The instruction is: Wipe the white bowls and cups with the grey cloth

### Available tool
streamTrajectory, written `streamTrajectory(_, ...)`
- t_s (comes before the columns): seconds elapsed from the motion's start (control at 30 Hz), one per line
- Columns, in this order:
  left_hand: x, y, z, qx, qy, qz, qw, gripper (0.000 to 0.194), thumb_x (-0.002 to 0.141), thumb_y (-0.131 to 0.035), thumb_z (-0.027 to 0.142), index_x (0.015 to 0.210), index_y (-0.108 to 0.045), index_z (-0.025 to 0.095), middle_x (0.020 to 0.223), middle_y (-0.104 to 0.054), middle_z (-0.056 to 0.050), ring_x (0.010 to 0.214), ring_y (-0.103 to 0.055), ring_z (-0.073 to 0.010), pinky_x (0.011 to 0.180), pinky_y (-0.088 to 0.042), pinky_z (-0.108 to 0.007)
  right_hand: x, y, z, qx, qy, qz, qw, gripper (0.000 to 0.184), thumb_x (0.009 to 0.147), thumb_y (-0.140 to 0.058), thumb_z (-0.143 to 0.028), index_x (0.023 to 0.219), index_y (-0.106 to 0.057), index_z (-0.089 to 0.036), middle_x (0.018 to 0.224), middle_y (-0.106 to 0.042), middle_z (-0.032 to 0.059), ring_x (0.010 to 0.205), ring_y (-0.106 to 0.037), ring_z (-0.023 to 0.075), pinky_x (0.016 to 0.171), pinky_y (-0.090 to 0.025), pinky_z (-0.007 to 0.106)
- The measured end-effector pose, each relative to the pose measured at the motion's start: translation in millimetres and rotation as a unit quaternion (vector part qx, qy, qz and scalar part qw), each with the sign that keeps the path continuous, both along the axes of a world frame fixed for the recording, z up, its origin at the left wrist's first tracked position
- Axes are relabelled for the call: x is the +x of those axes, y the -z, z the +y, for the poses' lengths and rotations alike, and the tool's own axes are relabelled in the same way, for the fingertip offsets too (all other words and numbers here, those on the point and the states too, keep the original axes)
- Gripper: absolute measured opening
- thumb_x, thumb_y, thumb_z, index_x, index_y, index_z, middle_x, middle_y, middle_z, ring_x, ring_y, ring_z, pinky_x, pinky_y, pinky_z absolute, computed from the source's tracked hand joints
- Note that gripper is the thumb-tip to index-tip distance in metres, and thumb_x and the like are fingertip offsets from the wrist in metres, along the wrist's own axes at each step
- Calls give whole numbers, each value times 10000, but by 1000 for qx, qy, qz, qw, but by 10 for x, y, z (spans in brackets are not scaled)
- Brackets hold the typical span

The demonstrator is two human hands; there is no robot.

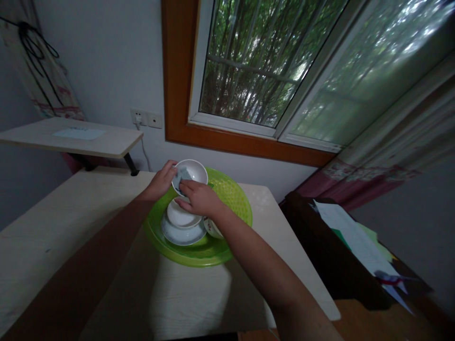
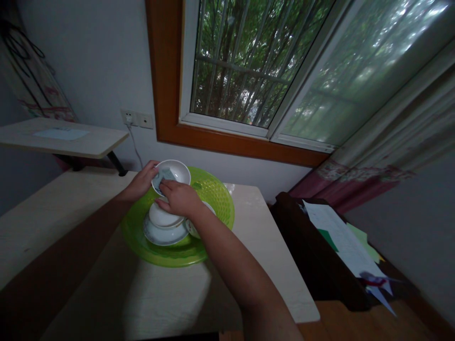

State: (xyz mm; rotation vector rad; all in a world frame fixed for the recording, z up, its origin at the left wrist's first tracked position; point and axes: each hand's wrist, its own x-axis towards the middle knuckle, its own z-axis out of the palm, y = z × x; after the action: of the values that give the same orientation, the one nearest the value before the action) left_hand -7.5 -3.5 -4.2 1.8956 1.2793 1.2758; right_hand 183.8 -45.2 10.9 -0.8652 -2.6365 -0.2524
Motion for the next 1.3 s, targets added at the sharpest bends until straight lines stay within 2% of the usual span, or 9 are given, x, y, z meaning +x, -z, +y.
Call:
streamTrajectory(0.13,2,32,45,-7,7,8,1000,329,956,-344,466,1065,-549,234,968,-623,-17,921,-590,-197,874,-451,-324,-8,79,30,16,12,-7,1000,682,938,-496,-586,1383,-486,-68,1464,-484,207,1383,-428,276,1164,-313,393)
streamTrajectory(0.27,6,56,81,-14,8,6,1000,352,949,-350,484,1087,-539,221,1010,-634,-23,942,-585,-197,887,-449,-325,-37,90,27,18,77,-8,997,749,911,-543,-593,1424,-438,-57,1518,-409,231,1446,-334,306,1198,-239,468)
streamTrajectory(0.43,9,40,67,-13,-4,2,1000,363,950,-349,477,1144,-518,220,1049,-619,-32,952,-577,-195,854,-449,-318,-59,-18,1,26,148,-12,989,674,882,-634,-493,1350,-502,-27,1439,-490,261,1320,-485,330,1124,-353,458)
streamTrajectory(0.57,11,27,53,-16,-30,-1,999,361,946,-355,490,1126,-505,215,1039,-599,-37,945,-563,-194,841,-446,-317,-59,-99,-23,4,172,-52,984,408,899,-615,-445,1117,-644,-101,1126,-691,199,1016,-652,298,919,-493,423)
streamTrajectory(0.67,7,40,56,-17,-37,-4,999,374,944,-360,497,1152,-477,209,1051,-591,-44,947,-555,-193,842,-445,-318,-58,-119,-41,-7,155,-71,985,347,947,-528,-462,998,-671,-150,976,-721,146,908,-673,281,826,-512,401)
streamTrajectory(0.77,-4,49,50,-20,-29,3,999,390,946,-360,508,1183,-448,210,1038,-590,-43,916,-553,-189,822,-449,-318,-50,-116,-56,-16,109,-64,992,344,975,-467,-457,1021,-659,-175,987,-723,114,909,-678,259,795,-512,363)
streamTrajectory(0.9,-5,29,18,-19,-24,15,999,378,952,-347,521,1156,-454,222,1016,-580,-36,897,-559,-188,819,-447,-322,-18,-74,-51,-33,50,-27,998,384,980,-457,-455,1204,-593,-173,1138,-699,108,1032,-658,232,874,-500,326)
streamTrajectory(1.1,24,-12,-21,-15,-21,-14,1000,364,950,-355,516,1137,-459,222,1040,-591,-44,928,-572,-192,841,-464,-326,-2,24,-9,-48,0,13,999,682,908,-557,-545,1420,-419,-117,1461,-498,168,1311,-515,236,1073,-411,324)
streamTrajectory(1.3,10,24,2,1,-2,-14,1000,448,958,-358,512,1282,-436,214,1069,-619,-57,952,-581,-194,841,-473,-323,-2,-65,-22,-85,37,19,996,536,964,-436,-589,1279,-554,-173,1227,-671,113,1102,-642,227,943,-470,318)
